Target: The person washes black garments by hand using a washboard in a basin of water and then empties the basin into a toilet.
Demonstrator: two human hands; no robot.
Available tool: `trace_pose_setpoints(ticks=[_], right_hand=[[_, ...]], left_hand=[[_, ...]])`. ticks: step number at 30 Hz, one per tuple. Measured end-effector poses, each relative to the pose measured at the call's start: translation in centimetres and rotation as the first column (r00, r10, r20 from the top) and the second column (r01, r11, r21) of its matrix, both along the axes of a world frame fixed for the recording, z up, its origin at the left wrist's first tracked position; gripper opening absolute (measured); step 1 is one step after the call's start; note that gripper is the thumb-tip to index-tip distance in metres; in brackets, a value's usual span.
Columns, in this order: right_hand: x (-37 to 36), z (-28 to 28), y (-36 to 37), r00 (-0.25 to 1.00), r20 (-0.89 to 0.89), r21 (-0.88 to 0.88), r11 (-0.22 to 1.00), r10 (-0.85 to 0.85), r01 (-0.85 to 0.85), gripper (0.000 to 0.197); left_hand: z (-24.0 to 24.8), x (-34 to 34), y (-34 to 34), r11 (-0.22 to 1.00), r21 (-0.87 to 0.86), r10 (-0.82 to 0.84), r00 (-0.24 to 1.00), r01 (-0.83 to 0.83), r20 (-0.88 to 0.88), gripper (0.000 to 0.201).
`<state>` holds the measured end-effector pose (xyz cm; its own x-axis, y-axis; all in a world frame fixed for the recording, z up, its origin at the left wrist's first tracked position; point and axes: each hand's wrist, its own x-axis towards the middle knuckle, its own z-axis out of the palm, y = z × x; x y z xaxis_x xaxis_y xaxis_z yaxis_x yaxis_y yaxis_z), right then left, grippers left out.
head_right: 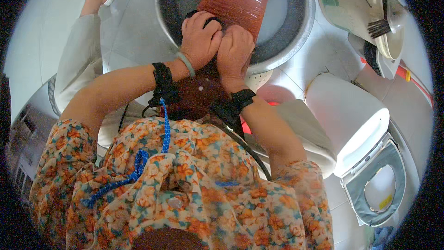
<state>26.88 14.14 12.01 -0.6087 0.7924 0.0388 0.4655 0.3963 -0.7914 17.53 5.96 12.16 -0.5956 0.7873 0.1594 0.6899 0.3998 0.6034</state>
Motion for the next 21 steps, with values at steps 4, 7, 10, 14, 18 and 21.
trace_pose_setpoints(ticks=[4, 7, 10, 14, 18, 21], right_hand=[[0.7, -0.1, 0.5, 0.998, 0.002, -0.021, 0.998, 0.056, -0.056, 0.017], [0.3, -0.1, 1.5, 0.995, -0.031, -0.118, 0.988, 0.093, -0.096, 0.017], [0.0, 0.4, 2.8, 0.991, -0.073, -0.219, 0.968, 0.109, -0.122, 0.017], [-0.2, 0.9, 3.9, 0.988, -0.097, -0.269, 0.953, 0.12, -0.142, 0.017], [-0.2, 1.1, 4.9, 0.982, -0.123, -0.303, 0.937, 0.145, -0.176, 0.016], [-0.7, 1.3, 5.7, 0.974, -0.181, -0.325, 0.927, 0.132, -0.186, 0.016]], left_hand=[[1.5, -1.1, 0.1, 0.988, -0.048, -0.143, 0.989, 0.144, 0.026, 0.016], [2.3, -2.0, 1.0, 0.98, -0.023, -0.199, 0.98, 0.199, 0.027, 0.015], [2.0, -3.4, 2.4, 0.952, 0.039, -0.304, 0.951, 0.302, 0.052, 0.013], [1.9, -4.5, 3.4, 0.92, 0.066, -0.391, 0.918, 0.387, 0.071, 0.014], [1.1, -6.0, 4.7, 0.843, 0.09, -0.538, 0.831, 0.531, 0.137, 0.016], [0.8, -7.9, 6.5, 0.767, 0.082, -0.637, 0.738, 0.637, 0.22, 0.018]])
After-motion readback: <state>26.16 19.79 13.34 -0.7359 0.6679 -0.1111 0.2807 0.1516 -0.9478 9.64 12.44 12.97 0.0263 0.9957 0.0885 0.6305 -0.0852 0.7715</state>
